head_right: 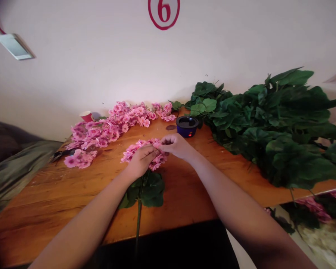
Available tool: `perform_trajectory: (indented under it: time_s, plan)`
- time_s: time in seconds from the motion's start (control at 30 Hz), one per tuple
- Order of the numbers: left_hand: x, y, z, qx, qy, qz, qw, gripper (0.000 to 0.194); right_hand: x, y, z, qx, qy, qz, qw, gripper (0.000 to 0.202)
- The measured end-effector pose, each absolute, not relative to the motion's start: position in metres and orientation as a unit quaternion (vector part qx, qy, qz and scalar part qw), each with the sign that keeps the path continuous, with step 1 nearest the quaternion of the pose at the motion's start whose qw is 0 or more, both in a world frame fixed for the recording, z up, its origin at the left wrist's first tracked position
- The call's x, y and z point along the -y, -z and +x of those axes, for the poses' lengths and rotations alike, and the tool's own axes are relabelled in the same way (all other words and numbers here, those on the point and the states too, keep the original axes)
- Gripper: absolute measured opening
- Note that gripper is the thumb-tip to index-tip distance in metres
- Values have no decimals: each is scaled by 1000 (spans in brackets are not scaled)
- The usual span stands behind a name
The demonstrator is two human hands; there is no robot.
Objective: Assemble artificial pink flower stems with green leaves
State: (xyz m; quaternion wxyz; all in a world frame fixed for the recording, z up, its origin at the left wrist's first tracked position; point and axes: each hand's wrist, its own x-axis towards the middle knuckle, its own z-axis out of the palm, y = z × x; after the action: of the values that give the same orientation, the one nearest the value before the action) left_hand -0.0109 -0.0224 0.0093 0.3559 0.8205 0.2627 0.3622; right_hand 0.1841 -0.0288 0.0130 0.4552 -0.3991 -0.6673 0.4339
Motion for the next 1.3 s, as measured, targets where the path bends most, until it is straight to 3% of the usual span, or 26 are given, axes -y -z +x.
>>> perform_trajectory:
  time_s: [0.2, 0.77, 1.0, 1.07, 1.23, 1.3]
  plan:
    - [22, -4, -9, -274, -379, 815, 341, 32, 26, -2, 176, 602, -518, -383, 471, 34]
    - [24, -4, -12, -267, -409, 804, 339, 31, 34, -10, 169, 579, -563, -334, 485, 31]
    - [20, -12, -16, -347, -496, 700, 379, 28, 31, -16, 167, 466, -494, -371, 633, 38]
    - [18, -15, -19, -366, -541, 660, 371, 26, 31, -15, 166, 481, -495, -391, 609, 44]
    - [17, -29, -30, -402, -626, 586, 321, 27, 40, -9, 158, 580, -576, -419, 396, 61]
    - [17, -35, -34, -411, -653, 566, 290, 26, 42, -7, 155, 607, -589, -400, 353, 63]
